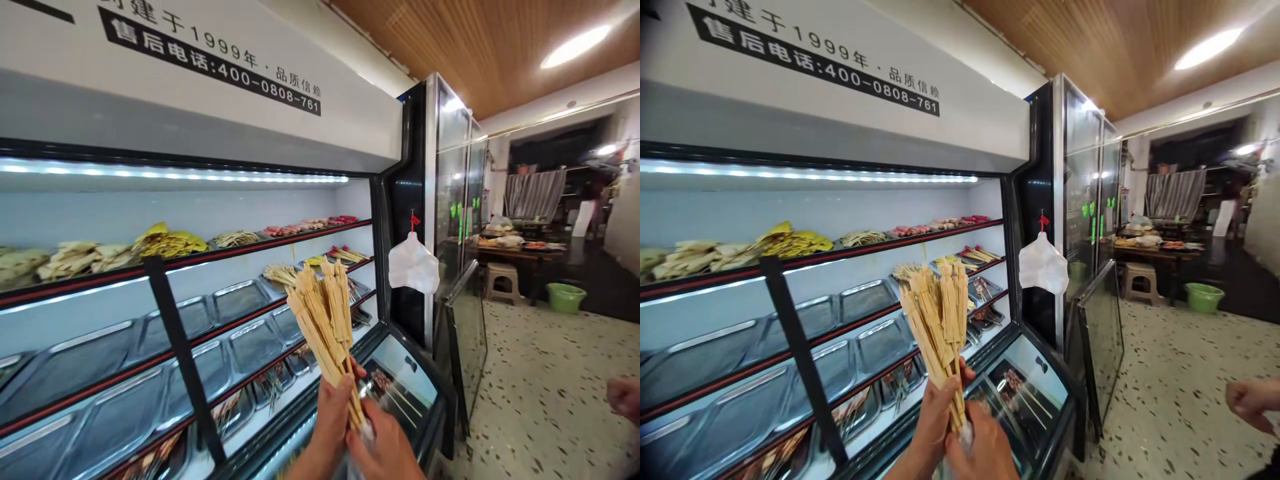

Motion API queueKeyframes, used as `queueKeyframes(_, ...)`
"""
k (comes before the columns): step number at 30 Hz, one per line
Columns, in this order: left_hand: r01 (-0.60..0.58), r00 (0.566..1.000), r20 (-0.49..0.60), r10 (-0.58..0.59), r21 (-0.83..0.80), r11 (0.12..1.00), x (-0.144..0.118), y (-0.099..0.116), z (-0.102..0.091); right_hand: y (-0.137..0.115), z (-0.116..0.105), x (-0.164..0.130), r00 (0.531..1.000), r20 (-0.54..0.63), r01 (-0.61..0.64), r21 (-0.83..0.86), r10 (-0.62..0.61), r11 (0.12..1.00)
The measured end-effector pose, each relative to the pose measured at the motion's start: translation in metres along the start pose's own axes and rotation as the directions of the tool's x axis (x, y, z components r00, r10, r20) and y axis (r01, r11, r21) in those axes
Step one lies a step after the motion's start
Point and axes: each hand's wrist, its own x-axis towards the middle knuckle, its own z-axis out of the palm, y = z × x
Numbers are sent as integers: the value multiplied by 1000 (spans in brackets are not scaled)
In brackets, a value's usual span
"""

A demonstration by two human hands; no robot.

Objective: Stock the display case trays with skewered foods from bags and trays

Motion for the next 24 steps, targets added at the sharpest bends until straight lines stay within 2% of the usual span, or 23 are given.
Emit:
queueKeyframes(2,-91,994,61,90,22,996,26,-8,19,-10,-26,24,997,-62,42,-107,-49,993)
queueKeyframes(4,-125,986,112,121,30,992,51,-14,37,-16,-54,49,986,-132,77,-210,-106,975)
queueKeyframes(7,-130,981,143,131,-18,991,91,-23,69,-12,-92,89,968,-171,117,-334,-182,935)
queueKeyframes(10,-83,983,152,100,-119,989,140,-30,109,4,-131,140,964,-180,107,-419,-198,902)
queueKeyframes(14,-82,988,112,110,-230,970,225,-35,172,19,-197,231,959,-121,175,-454,-256,873)
queueKeyframes(18,-78,991,81,108,-307,948,325,-23,226,7,-262,330,950,-32,276,-391,-312,878)
queueKeyframes(21,-53,993,86,83,-303,951,393,-13,252,-8,-295,393,952,27,288,-414,-305,864)
queueKeyframes(24,-53,995,62,75,-299,953,447,-7,262,-17,-313,444,963,71,265,-437,-261,860)
